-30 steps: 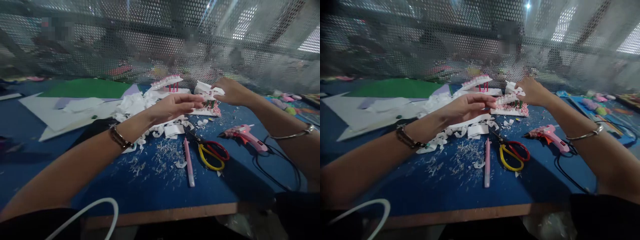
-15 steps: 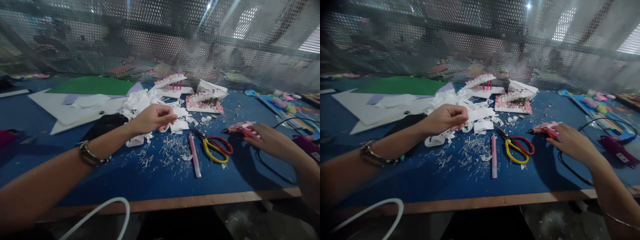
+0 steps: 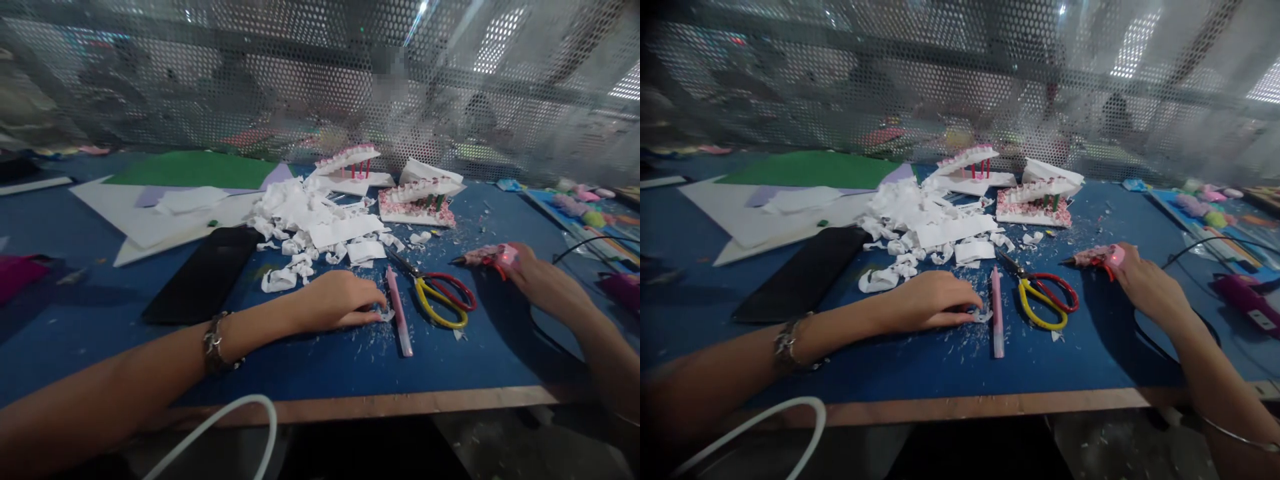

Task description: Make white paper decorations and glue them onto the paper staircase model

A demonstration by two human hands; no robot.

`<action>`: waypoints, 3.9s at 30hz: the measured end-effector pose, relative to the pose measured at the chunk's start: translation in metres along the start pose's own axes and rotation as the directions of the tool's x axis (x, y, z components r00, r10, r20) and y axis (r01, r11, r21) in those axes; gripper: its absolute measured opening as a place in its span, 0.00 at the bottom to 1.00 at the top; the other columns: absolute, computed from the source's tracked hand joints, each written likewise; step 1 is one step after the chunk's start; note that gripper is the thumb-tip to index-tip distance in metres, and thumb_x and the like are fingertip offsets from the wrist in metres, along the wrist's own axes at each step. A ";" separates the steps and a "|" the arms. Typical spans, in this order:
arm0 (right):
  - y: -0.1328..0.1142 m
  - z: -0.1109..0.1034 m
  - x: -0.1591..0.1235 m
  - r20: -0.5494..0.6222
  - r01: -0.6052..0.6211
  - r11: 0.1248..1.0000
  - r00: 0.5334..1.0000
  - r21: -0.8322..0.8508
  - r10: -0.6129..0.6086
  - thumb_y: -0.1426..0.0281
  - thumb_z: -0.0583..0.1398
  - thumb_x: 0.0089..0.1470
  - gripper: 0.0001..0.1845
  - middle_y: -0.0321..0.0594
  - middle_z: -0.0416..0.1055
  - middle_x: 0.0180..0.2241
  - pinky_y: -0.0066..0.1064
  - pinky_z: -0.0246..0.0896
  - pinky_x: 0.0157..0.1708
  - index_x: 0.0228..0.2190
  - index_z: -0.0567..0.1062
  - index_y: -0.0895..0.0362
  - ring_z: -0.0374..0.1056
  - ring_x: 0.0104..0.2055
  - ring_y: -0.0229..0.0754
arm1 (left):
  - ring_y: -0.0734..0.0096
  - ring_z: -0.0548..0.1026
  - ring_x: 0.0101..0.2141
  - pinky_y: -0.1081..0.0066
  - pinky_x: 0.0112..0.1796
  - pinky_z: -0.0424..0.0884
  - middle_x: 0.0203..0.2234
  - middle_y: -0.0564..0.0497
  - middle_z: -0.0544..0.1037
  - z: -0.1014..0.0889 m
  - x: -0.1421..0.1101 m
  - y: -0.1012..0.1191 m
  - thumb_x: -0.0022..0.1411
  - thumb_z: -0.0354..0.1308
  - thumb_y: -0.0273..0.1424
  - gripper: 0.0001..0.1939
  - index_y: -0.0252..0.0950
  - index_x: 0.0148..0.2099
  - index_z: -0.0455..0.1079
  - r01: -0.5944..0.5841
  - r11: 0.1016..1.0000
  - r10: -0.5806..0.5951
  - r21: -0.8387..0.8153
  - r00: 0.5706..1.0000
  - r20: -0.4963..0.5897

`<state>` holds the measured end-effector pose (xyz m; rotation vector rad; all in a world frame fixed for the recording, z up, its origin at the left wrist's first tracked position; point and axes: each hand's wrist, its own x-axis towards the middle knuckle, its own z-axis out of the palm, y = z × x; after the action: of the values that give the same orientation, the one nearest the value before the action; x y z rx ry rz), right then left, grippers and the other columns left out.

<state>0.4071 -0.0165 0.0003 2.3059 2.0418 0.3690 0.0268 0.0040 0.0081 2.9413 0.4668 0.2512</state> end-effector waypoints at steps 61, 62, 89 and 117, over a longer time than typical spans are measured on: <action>-0.125 -0.049 -0.022 -0.242 0.483 0.311 0.781 0.818 -0.576 0.63 0.50 0.57 0.19 0.41 0.66 0.37 0.31 0.63 0.35 0.49 0.58 0.55 0.65 0.36 0.37 | 0.76 0.67 0.27 0.76 0.28 0.62 0.26 0.51 0.70 -0.033 0.022 0.006 0.64 0.40 0.32 0.15 0.33 0.33 0.66 0.298 0.852 -0.375 -0.430 0.921 -0.104; -0.129 -0.051 -0.025 -0.241 0.461 0.260 0.774 0.849 -0.585 0.62 0.51 0.56 0.20 0.40 0.66 0.36 0.30 0.63 0.33 0.49 0.58 0.55 0.65 0.35 0.36 | 0.77 0.66 0.25 0.76 0.27 0.61 0.24 0.52 0.68 -0.029 0.023 0.011 0.64 0.40 0.32 0.15 0.33 0.32 0.65 0.298 0.849 -0.372 -0.436 0.923 -0.094; -0.115 -0.043 -0.003 -0.318 0.441 0.494 0.894 0.749 -0.316 0.71 0.57 0.49 0.05 0.36 0.72 0.28 0.24 0.60 0.27 0.30 0.72 0.57 0.66 0.27 0.34 | 0.79 0.70 0.21 0.78 0.24 0.65 0.26 0.53 0.73 -0.026 0.005 0.005 0.62 0.47 0.33 0.11 0.36 0.45 0.65 0.335 0.806 -0.518 -0.487 0.798 -0.308; -0.139 -0.079 -0.016 -0.450 0.630 0.456 0.773 0.628 -0.448 0.66 0.55 0.54 0.07 0.33 0.72 0.25 0.21 0.56 0.24 0.29 0.71 0.56 0.66 0.25 0.31 | 0.80 0.69 0.21 0.79 0.23 0.58 0.20 0.55 0.74 -0.027 0.031 0.013 0.63 0.49 0.37 0.13 0.35 0.39 0.71 0.183 0.940 -0.282 -0.286 0.889 -0.359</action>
<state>0.2540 -0.0236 0.0482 1.6658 3.3979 -0.3836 0.0549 0.0052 0.0412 2.5551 0.7759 0.8191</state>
